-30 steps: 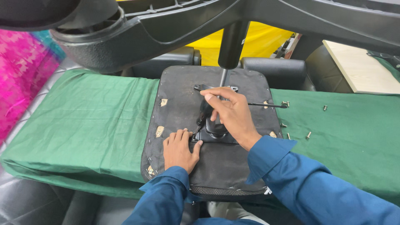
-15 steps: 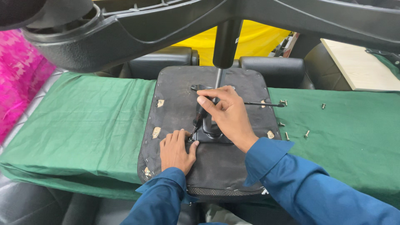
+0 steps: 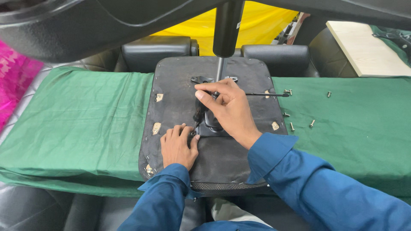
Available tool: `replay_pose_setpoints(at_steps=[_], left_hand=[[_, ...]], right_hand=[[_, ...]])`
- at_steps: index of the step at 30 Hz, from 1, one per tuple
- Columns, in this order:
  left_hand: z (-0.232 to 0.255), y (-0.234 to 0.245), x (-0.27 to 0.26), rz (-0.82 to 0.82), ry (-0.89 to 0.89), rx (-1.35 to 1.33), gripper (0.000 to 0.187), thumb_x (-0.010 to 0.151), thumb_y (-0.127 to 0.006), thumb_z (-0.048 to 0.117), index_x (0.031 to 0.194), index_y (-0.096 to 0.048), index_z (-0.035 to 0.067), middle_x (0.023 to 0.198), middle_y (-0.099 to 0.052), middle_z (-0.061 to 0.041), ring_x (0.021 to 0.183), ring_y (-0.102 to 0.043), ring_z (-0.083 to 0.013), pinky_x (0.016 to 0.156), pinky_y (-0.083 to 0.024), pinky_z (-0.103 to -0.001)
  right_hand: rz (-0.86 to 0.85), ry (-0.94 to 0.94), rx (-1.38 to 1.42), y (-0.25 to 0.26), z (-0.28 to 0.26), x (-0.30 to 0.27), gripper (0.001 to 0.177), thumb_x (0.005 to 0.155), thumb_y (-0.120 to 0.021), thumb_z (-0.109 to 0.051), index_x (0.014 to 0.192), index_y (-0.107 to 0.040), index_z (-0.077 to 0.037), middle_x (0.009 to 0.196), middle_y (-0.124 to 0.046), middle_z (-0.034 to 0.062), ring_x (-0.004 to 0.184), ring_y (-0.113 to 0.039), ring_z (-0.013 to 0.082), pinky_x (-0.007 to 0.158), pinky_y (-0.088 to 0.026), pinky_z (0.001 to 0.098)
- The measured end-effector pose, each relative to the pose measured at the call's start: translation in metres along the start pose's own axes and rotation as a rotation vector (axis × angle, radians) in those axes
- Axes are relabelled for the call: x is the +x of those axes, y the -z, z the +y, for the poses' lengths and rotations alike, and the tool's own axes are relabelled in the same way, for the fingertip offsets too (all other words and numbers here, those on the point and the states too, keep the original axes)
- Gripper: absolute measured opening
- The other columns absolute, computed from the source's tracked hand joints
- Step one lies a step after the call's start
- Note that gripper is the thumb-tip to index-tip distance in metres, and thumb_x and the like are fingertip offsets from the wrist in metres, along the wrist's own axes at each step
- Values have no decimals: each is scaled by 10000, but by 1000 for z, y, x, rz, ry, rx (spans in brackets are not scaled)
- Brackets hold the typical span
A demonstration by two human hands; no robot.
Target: The person uses a screwdriver to unscrew the mounting screws that attach a metal seat plate to the underside of a chair seat, working on the screws one at a time. After loosening the screws by hand, the person lifts the seat off the gas cylinder and mechanism and sets the seat plate aside on the table.
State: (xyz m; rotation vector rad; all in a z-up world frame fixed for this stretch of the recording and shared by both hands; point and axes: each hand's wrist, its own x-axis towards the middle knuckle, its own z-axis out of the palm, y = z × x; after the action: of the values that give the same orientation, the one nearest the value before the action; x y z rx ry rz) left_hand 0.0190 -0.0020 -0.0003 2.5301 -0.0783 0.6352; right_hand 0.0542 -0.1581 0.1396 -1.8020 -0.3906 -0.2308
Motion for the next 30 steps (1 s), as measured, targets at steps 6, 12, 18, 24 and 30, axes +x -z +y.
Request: replay_pose_setpoints(at_steps=[6,12,18,24,30], left_hand=[[-2,-1,-1,-22,19,-6,295,825,-754,308,1062,-738,133,1192,-675,-50,1133,-589,-266,1007,-407,-444],[-2,1,-1,-42,9,-11,315,818,-756,319,1077,-731,141,1215,-664,-62,1155,-580,-273,1020,-397,-454],[-2,0,-1,-52,4,-8,327,820,-753,326,1092,-725,146,1226,-655,-64,1177,-567,-272,1035,-390,-457],[-2,2,-1,-47,6,-9,336,814,-757,329,1092,-723,142,1224,-652,-69,1175,-564,-276,1034,-385,-459],[0,3,-1,-49,21,-15,325,812,-763,325,1071,-715,135,1212,-653,-63,1168,-568,-273,1032,-389,-453]], right_hand=[[-17,-157,203,5,-2,-4,309,957,-662,-178,1247,-733,-99,1098,-697,0,607,-623,49,531,-454,202],[0,56,-85,14,1,-7,273,997,-741,-149,1262,-767,-87,1107,-586,42,659,-538,72,592,-455,220],[1,-112,120,22,4,-5,288,984,-654,-126,1258,-741,-101,1093,-646,51,631,-628,52,548,-461,199],[82,-49,20,9,1,-9,260,988,-714,-141,1227,-761,-51,1122,-597,72,666,-608,76,561,-489,203],[29,-125,167,6,-1,-8,323,976,-652,-156,1286,-718,-91,1099,-677,65,636,-641,71,561,-499,199]])
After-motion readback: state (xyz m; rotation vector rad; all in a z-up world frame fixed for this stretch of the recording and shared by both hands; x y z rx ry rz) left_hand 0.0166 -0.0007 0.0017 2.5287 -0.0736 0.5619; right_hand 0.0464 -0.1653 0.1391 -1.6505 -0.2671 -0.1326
